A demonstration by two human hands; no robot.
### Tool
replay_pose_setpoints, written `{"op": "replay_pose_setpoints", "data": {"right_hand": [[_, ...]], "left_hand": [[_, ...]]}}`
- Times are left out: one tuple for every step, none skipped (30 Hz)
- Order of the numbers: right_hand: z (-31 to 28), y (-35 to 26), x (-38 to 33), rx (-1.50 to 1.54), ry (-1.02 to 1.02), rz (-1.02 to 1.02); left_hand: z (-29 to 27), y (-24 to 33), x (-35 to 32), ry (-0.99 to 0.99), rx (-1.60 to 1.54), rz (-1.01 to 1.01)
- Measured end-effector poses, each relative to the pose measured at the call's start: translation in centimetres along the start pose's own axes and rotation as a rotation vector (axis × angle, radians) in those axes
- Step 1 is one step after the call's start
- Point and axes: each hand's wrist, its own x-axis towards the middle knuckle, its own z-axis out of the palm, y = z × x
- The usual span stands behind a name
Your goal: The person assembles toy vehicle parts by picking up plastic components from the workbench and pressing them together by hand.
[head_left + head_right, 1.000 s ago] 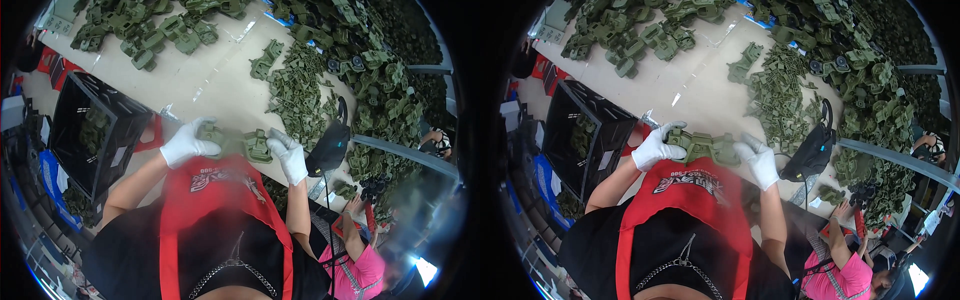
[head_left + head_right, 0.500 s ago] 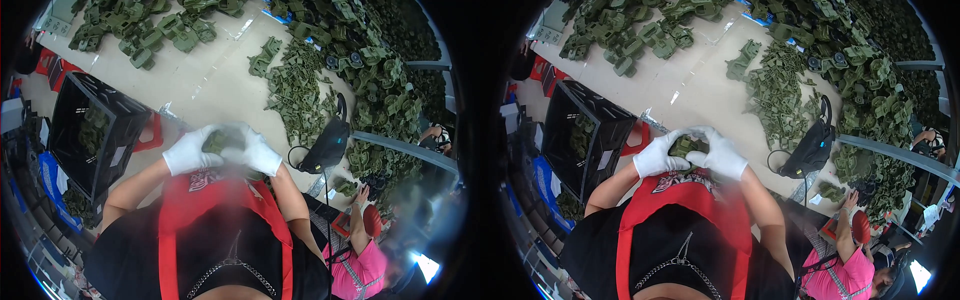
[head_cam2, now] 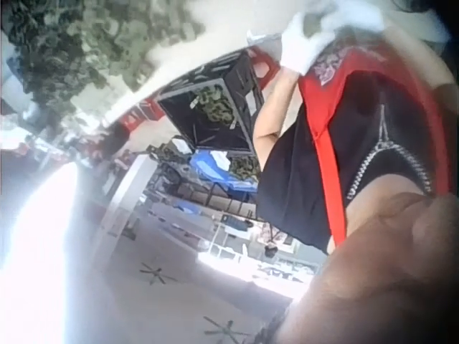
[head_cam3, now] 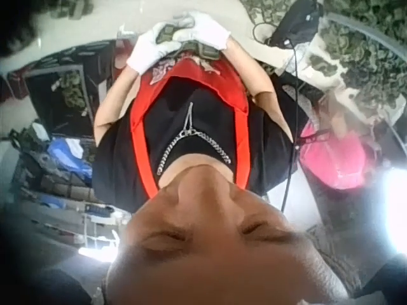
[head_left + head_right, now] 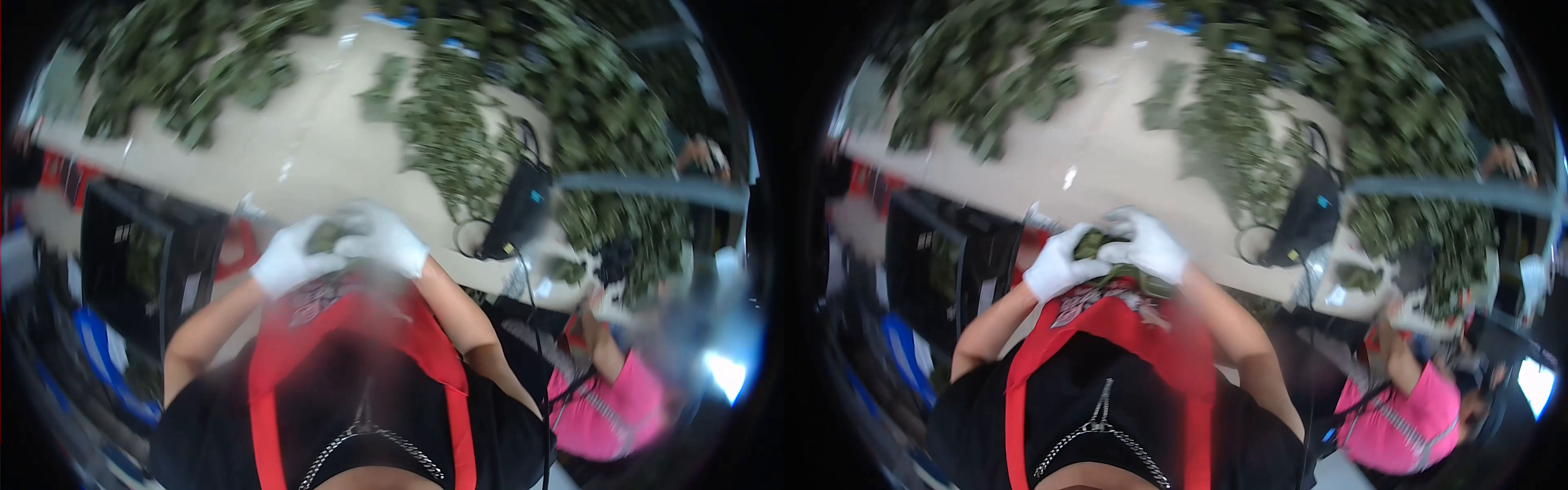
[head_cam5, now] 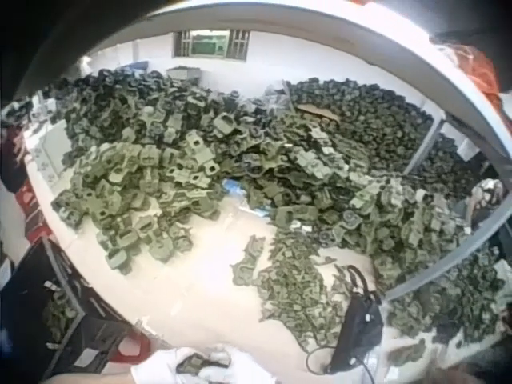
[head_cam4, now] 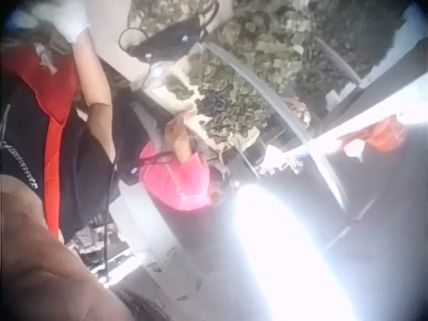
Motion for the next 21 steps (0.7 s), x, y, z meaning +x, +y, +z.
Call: {"op": "replay_pose_setpoints", "data": {"right_hand": [[-1.0,0.9,0.2,0.207,-0.1,-0.106],[-1.7,-0.4,-0.5,-0.046,-0.182,-0.196],[-2.4,-2.1,-1.1,-0.305,-0.258,-0.256],[-2.3,-2.3,-2.0,-0.519,-0.139,-0.291],[-1.4,-2.3,-2.7,-0.733,-0.04,-0.313],[-1.0,-2.7,-3.2,-0.708,0.044,-0.268],[-0.9,-3.1,-3.5,-0.684,0.118,-0.232],[-0.9,-1.6,-3.5,-0.647,0.179,-0.305],[-1.2,-1.5,-4.0,-0.639,0.222,-0.298],[-1.5,-1.4,-4.7,-0.633,0.259,-0.238],[-2.0,-1.2,-5.3,-0.624,0.294,-0.176],[-2.5,-1.0,-5.7,-0.622,0.365,-0.175],[-3.6,0.6,-4.8,-0.664,0.41,-0.11],[-5.6,0.7,-4.7,-0.67,0.445,-0.064],[-8.4,0.8,-4.7,-0.749,0.487,-0.13],[-11.3,1.5,-4.6,-0.69,0.608,-0.131],[-13.4,0.4,-6.4,-0.501,0.881,-0.154],[-19.0,5.1,-6.1,-0.567,1.017,-0.338],[-20.2,1.0,-9.9,0.301,1.095,-0.326],[-27.1,7.5,-11.5,0.047,1.271,-0.561],[-29.7,8.0,-13.5,0.603,1.369,-0.699]], "left_hand": [[-0.1,0.2,0.3,-0.029,0.013,-0.009],[0.1,0.7,0.5,0.024,0.045,0.069],[0.2,1.2,0.6,0.081,0.091,0.07],[0.4,2.6,0.9,0.057,-0.038,0.091],[0.7,3.8,0.9,0.049,-0.06,0.002],[1.3,4.9,1.0,0.06,0.01,-0.038],[1.3,4.3,1.5,0.075,0.143,0.055],[1.4,4.6,1.9,0.03,0.188,0.087],[1.6,5.1,2.2,-0.002,0.232,0.104],[1.7,5.8,3.3,-0.033,0.244,0.125],[2.0,6.6,4.9,-0.143,0.309,0.178],[2.2,7.4,6.1,-0.231,0.37,0.215],[3.2,8.4,7.9,-0.27,0.324,0.165],[3.8,7.3,10.7,-0.293,0.302,0.172],[4.8,7.0,12.7,-0.24,0.346,0.292],[5.9,6.0,14.4,-0.07,0.431,0.488],[6.6,8.0,14.2,0.072,0.288,0.556],[6.7,8.7,14.2,0.135,0.188,0.557],[6.0,8.4,14.1,0.231,0.085,0.533],[6.3,7.2,14.3,0.23,0.096,0.518],[6.0,4.5,14.6,0.27,0.112,0.471]]}}
